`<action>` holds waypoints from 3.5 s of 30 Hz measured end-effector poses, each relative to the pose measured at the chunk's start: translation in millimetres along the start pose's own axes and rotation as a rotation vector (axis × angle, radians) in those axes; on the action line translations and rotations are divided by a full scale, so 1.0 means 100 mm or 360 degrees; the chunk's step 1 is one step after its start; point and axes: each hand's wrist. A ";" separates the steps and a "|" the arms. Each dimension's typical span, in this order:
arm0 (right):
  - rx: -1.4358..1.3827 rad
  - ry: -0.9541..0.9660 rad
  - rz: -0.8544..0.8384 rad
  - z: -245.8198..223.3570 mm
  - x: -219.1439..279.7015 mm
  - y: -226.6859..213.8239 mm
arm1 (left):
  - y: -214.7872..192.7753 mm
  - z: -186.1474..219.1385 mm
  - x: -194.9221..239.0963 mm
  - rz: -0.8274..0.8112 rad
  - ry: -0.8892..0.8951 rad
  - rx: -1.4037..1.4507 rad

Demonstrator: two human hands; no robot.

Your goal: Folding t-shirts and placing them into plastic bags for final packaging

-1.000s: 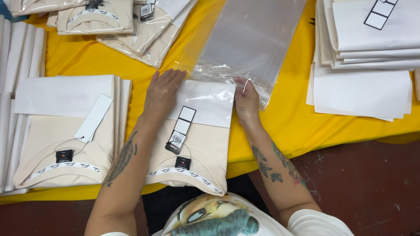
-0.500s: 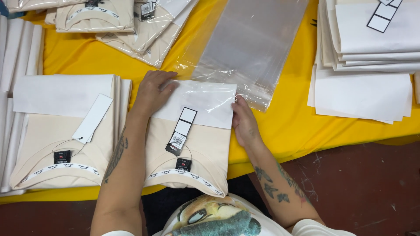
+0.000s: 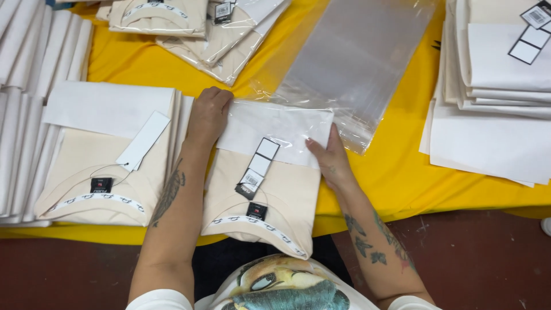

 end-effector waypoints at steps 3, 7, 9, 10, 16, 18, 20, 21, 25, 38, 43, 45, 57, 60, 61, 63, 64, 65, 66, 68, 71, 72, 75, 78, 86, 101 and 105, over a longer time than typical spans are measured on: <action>0.0055 -0.0001 0.0014 -0.17 0.07 -0.03 | -0.07 0.11 0.14 0.0075 0.0084 -0.0128; 0.0182 0.0137 0.0148 -0.39 0.21 0.03 | -0.18 0.30 0.39 0.0104 0.0055 -0.0081; 0.0204 0.0177 0.0179 -0.45 0.27 0.07 | -0.25 0.39 0.53 0.0084 0.0017 -0.0061; 0.0193 0.0197 0.0181 -0.49 0.30 0.10 | -0.28 0.43 0.58 0.0067 0.0006 -0.0042; 0.0034 0.0225 0.0100 -0.40 0.39 -0.02 | -0.44 0.54 0.79 0.0031 -0.0010 -0.0019; -0.0063 0.0158 0.0025 -0.21 0.33 -0.16 | -0.49 0.55 0.78 0.0054 0.0009 -0.0045; -0.0194 0.0184 -0.0060 -0.10 0.28 -0.26 | -0.48 0.52 0.75 0.0117 0.0037 0.0052; -0.0189 0.0186 -0.0064 -0.10 0.28 -0.28 | -0.43 0.48 0.78 0.0119 0.0031 0.0053; -0.0168 0.0228 -0.0040 -0.14 0.30 -0.33 | -0.26 0.41 0.88 0.0090 0.0025 0.0134; 0.1450 -0.1144 0.0442 0.15 0.38 -0.53 | -0.78 0.82 1.28 0.0092 0.0142 -0.0057; 0.1557 -0.1341 0.0309 0.31 0.60 -0.69 | -0.85 0.83 1.43 0.0025 0.0180 -0.0087; 0.1576 -0.1327 0.0243 0.40 0.76 -0.70 | -0.88 0.86 1.55 -0.0050 0.0195 -0.0100; 0.0913 -0.0695 0.0427 0.49 1.04 -0.22 | -1.13 1.46 1.21 -0.0603 -0.1180 0.0845; 0.1114 -0.0896 0.0503 0.47 0.79 -0.23 | -0.93 1.28 1.06 -0.0381 -0.1208 0.1060; 0.1140 -0.0910 0.0435 0.35 0.67 -0.22 | -0.81 1.15 0.99 -0.0250 -0.1154 0.1160; 0.1165 -0.0947 0.0360 0.16 0.44 -0.18 | -0.64 0.97 0.81 -0.0093 -0.1093 0.1259; 0.1308 -0.0929 0.0468 0.08 0.34 -0.16 | -0.58 0.92 0.69 -0.0055 -0.1041 0.1062; 0.1449 -0.0910 0.0578 0.00 0.24 -0.13 | -0.53 0.87 0.57 -0.0017 -0.0989 0.0865; 0.1443 -0.0927 0.0583 -0.01 0.21 -0.15 | -0.62 0.93 0.54 -0.0003 -0.0978 0.0863; 0.1614 -0.0915 0.0617 0.02 0.19 -0.20 | -0.77 1.07 0.54 -0.0051 -0.0886 0.0546; 0.1686 -0.0981 0.0543 0.11 0.15 -0.24 | -0.62 0.87 0.93 -0.0054 -0.0117 0.0394; 0.1685 -0.0975 0.0529 0.13 0.15 -0.24 | -0.65 0.89 1.02 -0.0059 -0.0130 0.0391; 0.1719 -0.1009 0.0491 0.11 0.17 -0.24 | -0.79 0.94 1.24 -0.0269 0.0337 0.0342; 0.1702 -0.1208 0.0346 0.01 0.31 -0.25 | -0.88 0.91 1.36 -0.0449 0.0368 0.0188; 0.1602 -0.1399 -0.0018 0.40 0.78 -0.12 | -0.65 0.82 1.52 0.0029 0.0603 0.0001; 0.1164 -0.1356 -0.0114 0.13 0.92 0.15 | -0.42 1.47 1.48 -0.0008 0.0372 0.0009; 0.1197 -0.1343 -0.0113 0.16 0.90 0.16 | -0.42 1.58 1.35 -0.0093 0.0239 0.0085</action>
Point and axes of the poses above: each hand's wrist, its own x-axis away from the middle knuckle, its own y-axis out of the palm, z = x × y, and after that the axes turned 1 degree about -z, right-handed
